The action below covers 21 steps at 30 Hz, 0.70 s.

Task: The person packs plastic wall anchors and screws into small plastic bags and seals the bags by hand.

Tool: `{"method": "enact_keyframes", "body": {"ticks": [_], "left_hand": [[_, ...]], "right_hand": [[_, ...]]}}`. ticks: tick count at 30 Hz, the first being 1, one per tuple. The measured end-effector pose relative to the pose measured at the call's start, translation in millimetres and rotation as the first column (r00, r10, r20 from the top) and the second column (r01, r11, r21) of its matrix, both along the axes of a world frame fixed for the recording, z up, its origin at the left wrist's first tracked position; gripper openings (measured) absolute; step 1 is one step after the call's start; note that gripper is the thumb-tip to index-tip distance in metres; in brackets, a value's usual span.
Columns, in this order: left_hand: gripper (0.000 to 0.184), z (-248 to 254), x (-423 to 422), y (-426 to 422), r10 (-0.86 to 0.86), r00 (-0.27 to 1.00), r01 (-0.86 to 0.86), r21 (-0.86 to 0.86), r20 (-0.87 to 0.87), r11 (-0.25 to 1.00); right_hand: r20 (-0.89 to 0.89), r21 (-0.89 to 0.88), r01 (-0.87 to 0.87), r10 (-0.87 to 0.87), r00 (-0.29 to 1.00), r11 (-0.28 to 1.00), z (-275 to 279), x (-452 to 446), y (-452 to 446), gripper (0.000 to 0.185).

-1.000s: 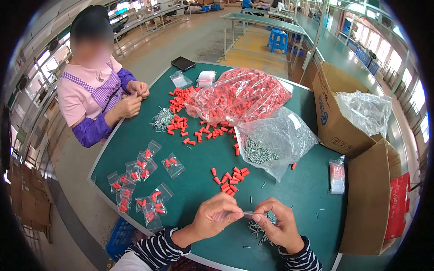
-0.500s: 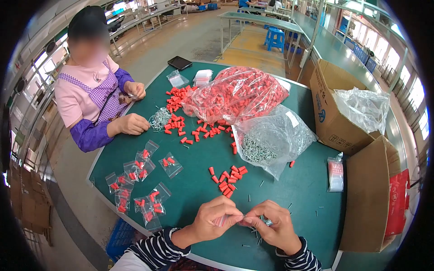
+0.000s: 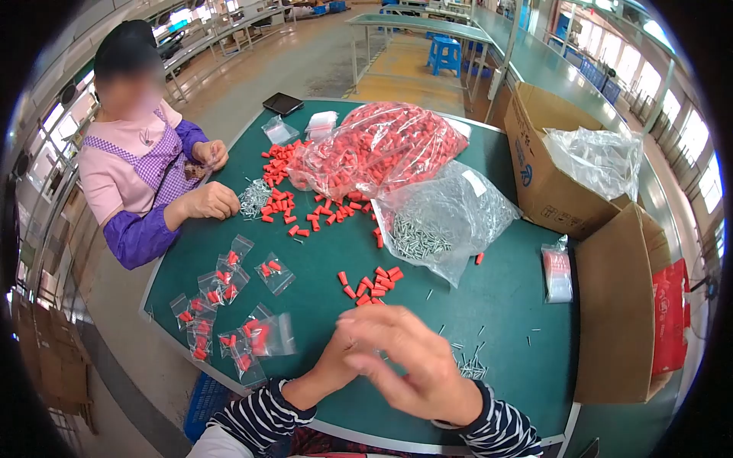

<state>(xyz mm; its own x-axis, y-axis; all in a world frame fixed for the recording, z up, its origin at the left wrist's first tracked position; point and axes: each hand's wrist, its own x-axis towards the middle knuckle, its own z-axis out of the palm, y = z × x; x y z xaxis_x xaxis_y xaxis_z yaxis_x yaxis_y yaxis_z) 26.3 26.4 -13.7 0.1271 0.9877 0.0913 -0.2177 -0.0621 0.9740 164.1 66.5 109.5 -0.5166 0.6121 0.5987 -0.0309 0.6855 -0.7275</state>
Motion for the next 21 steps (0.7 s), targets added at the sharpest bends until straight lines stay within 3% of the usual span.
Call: {"method": "enact_keyframes", "body": {"ticks": [1,3,4,7,10,13,16,19,21], "left_hand": [[0.024,-1,0,-1,0.001,1.000,0.000,-0.032,0.023,0.999],[0.024,15,-1,-5,-0.014,0.987,0.059,-0.275,0.160,0.960],[0.021,19,0,-5,0.030,0.990,0.007,-0.265,0.136,0.964],[0.020,19,10,-3,0.130,0.982,-0.119,-0.087,0.138,0.989],[0.019,13,11,-10,0.008,1.000,-0.009,-0.149,-0.008,0.989],[0.017,12,7,-9,-0.069,0.997,0.075,-0.253,0.032,0.965],[0.018,21,9,-4,0.015,1.000,-0.015,-0.114,0.003,0.993],[0.019,30,5,-3,-0.004,0.995,0.000,-0.043,-0.103,0.999],[0.014,30,4,-2,-0.011,0.990,0.000,-0.075,-0.142,0.997]], "right_hand": [[0.048,-0.036,0.074,-0.072,0.996,0.997,-5,6,0,0.025],[0.153,-0.097,0.221,-0.205,0.967,0.970,-29,30,2,0.026],[0.211,-0.239,0.281,-0.232,0.949,0.929,-40,41,-2,0.025],[0.262,-0.446,0.255,-0.147,0.954,0.858,-61,52,-17,0.024],[0.213,-0.472,0.209,-0.120,0.970,0.856,-78,55,-26,0.021],[0.184,-0.493,0.224,-0.151,0.971,0.841,-79,56,-28,0.015],[0.223,-0.488,0.247,-0.154,0.962,0.837,-75,61,-21,0.011],[0.243,-0.443,0.248,-0.151,0.958,0.862,-76,67,-17,0.011],[0.223,-0.431,0.241,-0.156,0.962,0.870,-77,67,-16,0.011]]}}
